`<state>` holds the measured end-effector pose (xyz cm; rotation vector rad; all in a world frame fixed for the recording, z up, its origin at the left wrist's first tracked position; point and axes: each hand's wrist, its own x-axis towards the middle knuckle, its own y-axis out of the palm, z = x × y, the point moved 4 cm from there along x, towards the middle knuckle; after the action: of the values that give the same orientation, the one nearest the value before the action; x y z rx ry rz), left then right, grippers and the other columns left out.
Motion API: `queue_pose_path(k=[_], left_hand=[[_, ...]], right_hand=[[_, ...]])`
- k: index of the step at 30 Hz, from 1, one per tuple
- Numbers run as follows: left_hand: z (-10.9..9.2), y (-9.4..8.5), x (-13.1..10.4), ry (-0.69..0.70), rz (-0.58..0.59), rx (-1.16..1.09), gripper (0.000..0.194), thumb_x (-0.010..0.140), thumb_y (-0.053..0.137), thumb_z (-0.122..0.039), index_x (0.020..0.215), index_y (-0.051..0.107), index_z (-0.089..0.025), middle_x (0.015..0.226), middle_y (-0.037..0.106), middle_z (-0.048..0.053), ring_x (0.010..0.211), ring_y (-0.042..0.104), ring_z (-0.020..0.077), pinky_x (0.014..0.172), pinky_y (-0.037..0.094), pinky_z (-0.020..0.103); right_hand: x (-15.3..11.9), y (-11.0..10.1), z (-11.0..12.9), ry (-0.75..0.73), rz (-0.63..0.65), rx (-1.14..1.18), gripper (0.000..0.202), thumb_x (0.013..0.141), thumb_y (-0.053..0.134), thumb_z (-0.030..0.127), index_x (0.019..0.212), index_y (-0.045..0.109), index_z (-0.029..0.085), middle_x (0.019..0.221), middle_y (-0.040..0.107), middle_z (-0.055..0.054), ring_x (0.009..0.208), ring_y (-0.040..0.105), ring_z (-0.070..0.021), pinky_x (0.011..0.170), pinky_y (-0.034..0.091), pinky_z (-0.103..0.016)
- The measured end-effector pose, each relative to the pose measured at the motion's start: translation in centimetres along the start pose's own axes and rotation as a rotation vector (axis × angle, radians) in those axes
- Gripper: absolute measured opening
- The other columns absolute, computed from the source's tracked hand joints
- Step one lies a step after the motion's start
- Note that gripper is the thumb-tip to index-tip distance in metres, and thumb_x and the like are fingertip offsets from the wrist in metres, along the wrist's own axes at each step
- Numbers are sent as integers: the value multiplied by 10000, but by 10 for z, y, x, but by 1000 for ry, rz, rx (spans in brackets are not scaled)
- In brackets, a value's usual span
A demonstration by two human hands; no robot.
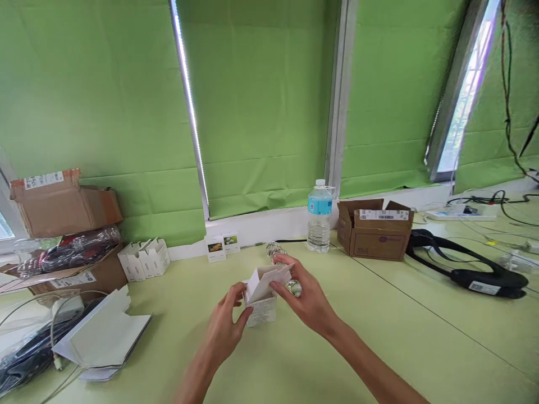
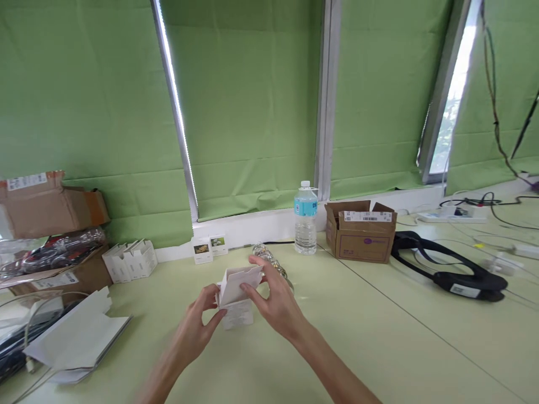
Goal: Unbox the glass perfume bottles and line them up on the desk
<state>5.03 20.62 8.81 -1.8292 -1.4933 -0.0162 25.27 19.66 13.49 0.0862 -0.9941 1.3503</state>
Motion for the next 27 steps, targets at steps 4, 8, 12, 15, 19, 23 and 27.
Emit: queue_pose_path(k=[4,8,12,15,19,23,27], left_hand=[[0,0,-1,-1,-6,22,329,889,502,-285,1206,416,-303,1165,593,21,1002,595,186,901,494,382],[1,0,-1,2,-29,36,333,890,499,-301,1215,426,-312,1185,593,21,984,610,185,884,503,374],[1,0,-2,-15,-30,50,369,893,491,-305,1252,407,-309,1199,598,35,1009,610,199,882,506,384],[0,1,-2,-12,-32,40,383,896,483,-298,1267,391,-305,1203,595,42,1022,604,203,880,505,386],[-2,2,-3,7,-52,28,428,902,469,-298,1314,352,-308,1196,593,51,1008,606,205,864,503,381],[-1,3,-3,10,-62,34,441,908,459,-293,1332,339,-324,1203,589,48,1016,597,201,860,499,376],[0,3,-2,19,-69,14,451,901,474,-297,1333,347,-320,1209,584,54,1027,590,203,856,504,377]], right_hand=[[1,-2,5,-94,-38,58,299,875,539,354,1167,528,291,1331,505,-55,1204,488,-234,857,505,-349],[2,-4,8,-154,-45,46,319,878,540,316,1196,526,295,1378,464,-60,1269,430,-246,925,474,-395],[2,-4,10,-202,-24,22,111,893,521,283,976,593,266,1334,506,-55,1245,448,-243,1007,405,-441],[3,-3,11,-194,-6,-12,89,906,498,283,926,581,258,1284,543,-59,1234,449,-242,1011,394,-457],[2,-1,13,-193,11,-64,106,921,462,294,952,558,261,1273,543,-65,1245,431,-243,1012,396,-455],[0,3,18,-184,30,-109,133,939,408,297,987,527,263,1293,523,-69,1266,405,-246,1028,378,-466],[2,5,21,-163,54,-115,149,945,387,304,987,524,260,1312,506,-62,1287,371,-247,1036,369,-468]])
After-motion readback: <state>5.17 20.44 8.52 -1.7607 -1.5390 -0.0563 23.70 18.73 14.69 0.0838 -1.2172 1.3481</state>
